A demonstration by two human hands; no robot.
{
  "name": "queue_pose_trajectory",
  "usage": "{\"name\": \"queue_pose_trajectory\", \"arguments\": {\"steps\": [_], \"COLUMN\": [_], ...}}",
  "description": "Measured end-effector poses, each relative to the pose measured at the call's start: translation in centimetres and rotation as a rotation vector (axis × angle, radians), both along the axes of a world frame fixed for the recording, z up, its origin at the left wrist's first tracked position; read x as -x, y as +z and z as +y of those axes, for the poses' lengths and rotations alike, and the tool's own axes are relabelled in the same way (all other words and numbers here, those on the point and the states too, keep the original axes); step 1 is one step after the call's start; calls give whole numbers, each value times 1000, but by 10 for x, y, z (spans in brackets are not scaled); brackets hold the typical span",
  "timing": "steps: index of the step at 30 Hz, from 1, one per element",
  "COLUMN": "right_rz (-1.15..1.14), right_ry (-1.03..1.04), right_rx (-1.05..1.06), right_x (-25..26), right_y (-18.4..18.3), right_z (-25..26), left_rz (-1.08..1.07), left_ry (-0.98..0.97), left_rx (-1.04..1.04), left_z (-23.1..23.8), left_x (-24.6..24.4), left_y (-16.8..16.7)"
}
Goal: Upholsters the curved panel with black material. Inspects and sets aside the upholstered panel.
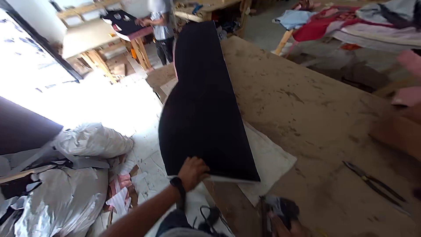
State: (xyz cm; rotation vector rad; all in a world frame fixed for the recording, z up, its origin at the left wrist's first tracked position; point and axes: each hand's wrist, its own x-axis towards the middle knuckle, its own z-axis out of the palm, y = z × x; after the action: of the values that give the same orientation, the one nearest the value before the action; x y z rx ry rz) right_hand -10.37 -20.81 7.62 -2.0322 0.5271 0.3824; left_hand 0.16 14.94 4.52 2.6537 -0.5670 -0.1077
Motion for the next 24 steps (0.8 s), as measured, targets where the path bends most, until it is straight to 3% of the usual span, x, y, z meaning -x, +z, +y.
{"name": "queue_pose_trajectory", "arguments": {"steps": [5, 9, 13, 16, 24], "right_rz": [17, 38, 39, 87, 73], "right_ry": [-102, -151, -146, -170, -246], "right_rx": [123, 175, 278, 286, 106], "right_x": [-6, -4, -9, -11, -19], "right_y": [-23, -28, -27, -23, 0], "right_z": [3, 14, 27, 31, 41], "left_rz": [-58, -145, -262, -252, -184], "left_ry": [-339, -306, -165, -115, -279], "left_rx": [-159, -162, 136, 239, 305], "left_z": [3, 17, 31, 31, 39], "left_x": [-16, -11, 9, 21, 17], "left_y": [3, -1, -30, -42, -51]}}
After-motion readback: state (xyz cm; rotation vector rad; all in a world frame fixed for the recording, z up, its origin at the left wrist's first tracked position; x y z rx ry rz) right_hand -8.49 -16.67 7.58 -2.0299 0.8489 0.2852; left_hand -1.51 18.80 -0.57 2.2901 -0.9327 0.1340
